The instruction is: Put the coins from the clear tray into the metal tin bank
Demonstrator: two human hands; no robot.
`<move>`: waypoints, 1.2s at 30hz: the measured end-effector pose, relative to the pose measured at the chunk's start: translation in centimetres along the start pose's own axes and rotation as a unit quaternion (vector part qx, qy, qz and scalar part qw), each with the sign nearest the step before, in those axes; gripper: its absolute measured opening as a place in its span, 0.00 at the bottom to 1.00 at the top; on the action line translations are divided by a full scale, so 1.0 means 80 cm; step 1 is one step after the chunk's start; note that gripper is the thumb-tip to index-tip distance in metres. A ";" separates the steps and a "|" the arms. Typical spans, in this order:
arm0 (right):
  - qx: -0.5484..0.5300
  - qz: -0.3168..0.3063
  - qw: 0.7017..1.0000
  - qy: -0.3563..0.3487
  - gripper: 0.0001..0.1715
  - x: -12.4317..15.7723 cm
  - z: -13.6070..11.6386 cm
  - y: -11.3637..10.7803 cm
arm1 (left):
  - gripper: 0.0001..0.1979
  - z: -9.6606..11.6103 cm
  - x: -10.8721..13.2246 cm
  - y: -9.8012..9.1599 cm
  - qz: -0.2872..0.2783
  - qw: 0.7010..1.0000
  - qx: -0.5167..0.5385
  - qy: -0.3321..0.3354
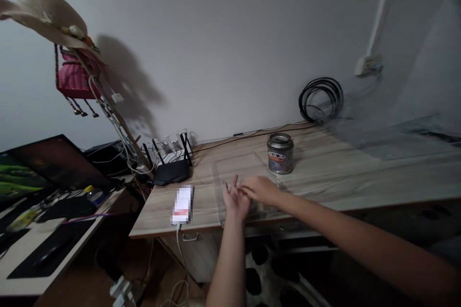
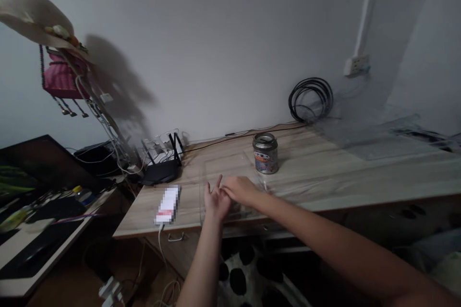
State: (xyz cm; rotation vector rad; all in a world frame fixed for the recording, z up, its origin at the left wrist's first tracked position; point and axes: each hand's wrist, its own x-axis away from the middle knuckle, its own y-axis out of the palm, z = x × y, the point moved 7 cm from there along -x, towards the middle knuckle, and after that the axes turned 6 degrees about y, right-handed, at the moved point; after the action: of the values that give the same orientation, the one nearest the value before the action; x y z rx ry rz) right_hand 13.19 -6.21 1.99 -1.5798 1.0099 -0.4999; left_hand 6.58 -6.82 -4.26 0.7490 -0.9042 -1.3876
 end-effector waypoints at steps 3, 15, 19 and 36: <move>0.028 0.089 0.990 0.107 0.19 -0.025 0.076 -0.078 | 0.24 -0.003 -0.001 0.000 -0.013 1.000 0.001 -0.016; 0.157 0.033 0.928 0.336 0.14 -0.057 0.227 -0.167 | 0.20 -0.001 -0.005 -0.005 0.004 1.000 -0.017 -0.004; 0.165 0.033 0.923 0.346 0.15 -0.064 0.221 -0.168 | 0.19 0.000 -0.004 -0.005 0.008 1.000 -0.018 0.001; 0.162 0.050 0.926 0.338 0.16 -0.066 0.218 -0.155 | 0.16 0.001 -0.002 -0.002 0.014 0.999 -0.051 0.005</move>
State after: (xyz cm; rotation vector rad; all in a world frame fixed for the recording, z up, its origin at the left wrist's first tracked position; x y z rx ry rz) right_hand 27.94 8.07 10.00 -1.0577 1.4235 -1.1265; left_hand 6.44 -6.71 -4.40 0.6629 -0.8263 -1.3944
